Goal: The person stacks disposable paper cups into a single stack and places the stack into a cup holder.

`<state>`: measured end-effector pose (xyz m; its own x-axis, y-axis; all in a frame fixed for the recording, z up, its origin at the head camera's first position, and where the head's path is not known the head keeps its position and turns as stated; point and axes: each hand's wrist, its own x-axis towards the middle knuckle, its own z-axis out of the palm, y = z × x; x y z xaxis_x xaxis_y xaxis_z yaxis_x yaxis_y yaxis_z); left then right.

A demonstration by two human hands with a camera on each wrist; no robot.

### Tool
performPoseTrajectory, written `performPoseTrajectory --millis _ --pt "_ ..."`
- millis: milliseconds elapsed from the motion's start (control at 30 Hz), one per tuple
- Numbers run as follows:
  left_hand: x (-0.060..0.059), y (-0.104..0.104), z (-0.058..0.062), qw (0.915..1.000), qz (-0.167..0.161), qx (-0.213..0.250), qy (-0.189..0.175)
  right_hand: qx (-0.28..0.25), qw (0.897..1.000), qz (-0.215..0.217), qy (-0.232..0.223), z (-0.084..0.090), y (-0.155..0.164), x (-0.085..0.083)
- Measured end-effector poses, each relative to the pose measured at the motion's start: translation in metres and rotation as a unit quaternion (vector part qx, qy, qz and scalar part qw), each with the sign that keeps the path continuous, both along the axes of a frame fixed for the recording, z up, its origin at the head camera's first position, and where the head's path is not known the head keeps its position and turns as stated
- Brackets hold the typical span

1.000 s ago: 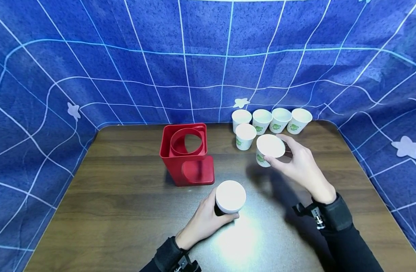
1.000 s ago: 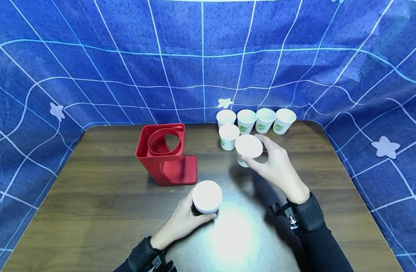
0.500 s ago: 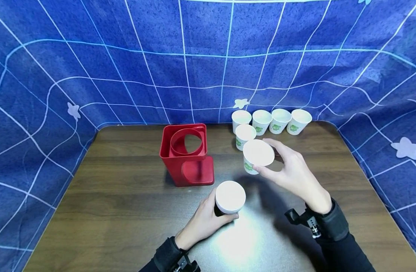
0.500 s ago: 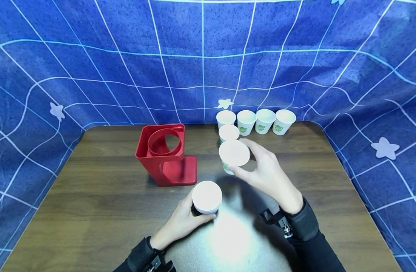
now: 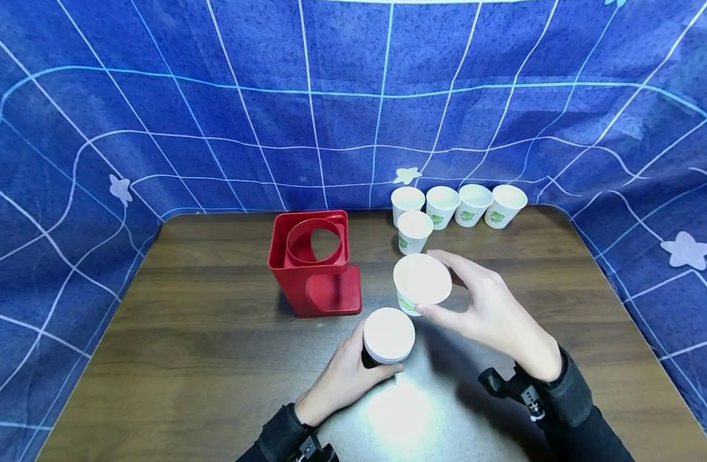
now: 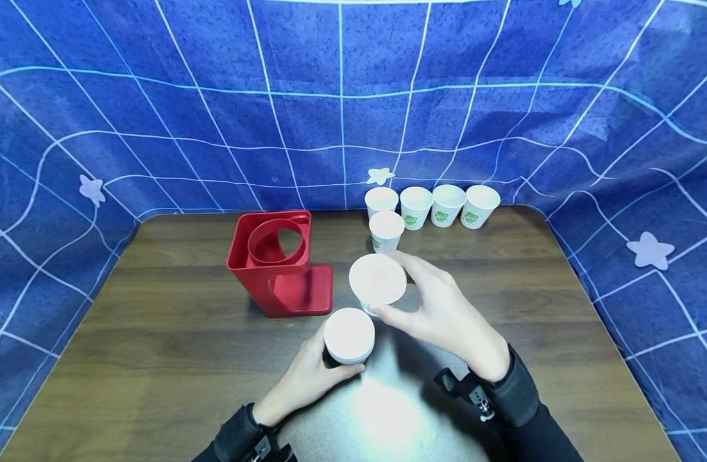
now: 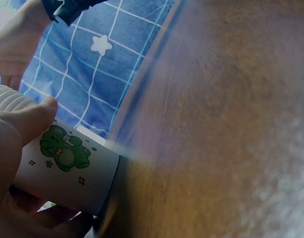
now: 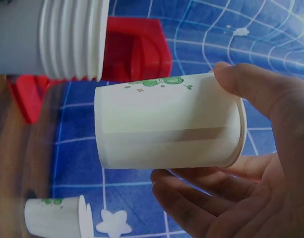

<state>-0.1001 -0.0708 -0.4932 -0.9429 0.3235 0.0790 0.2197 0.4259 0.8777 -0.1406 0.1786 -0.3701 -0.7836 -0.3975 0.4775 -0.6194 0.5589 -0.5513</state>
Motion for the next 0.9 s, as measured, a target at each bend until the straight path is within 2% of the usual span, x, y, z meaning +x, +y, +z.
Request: performPoseTrajectory --millis 467,733,900 --pt "0.001 -0.001 0.000 0.9999 -0.006 0.008 -0.002 0.000 0.999 0.047 -0.006 0.008 -0.010 0.019" --pt "0.001 -0.001 0.002 1.0000 -0.001 -0.002 -0.002 0.012 0.996 0.086 -0.029 0.005 -0.014 0.023" --pt "0.001 -0.001 0.003 0.9998 0.000 0.002 -0.020 0.017 0.993 0.107 -0.051 0.001 -0.017 0.022"
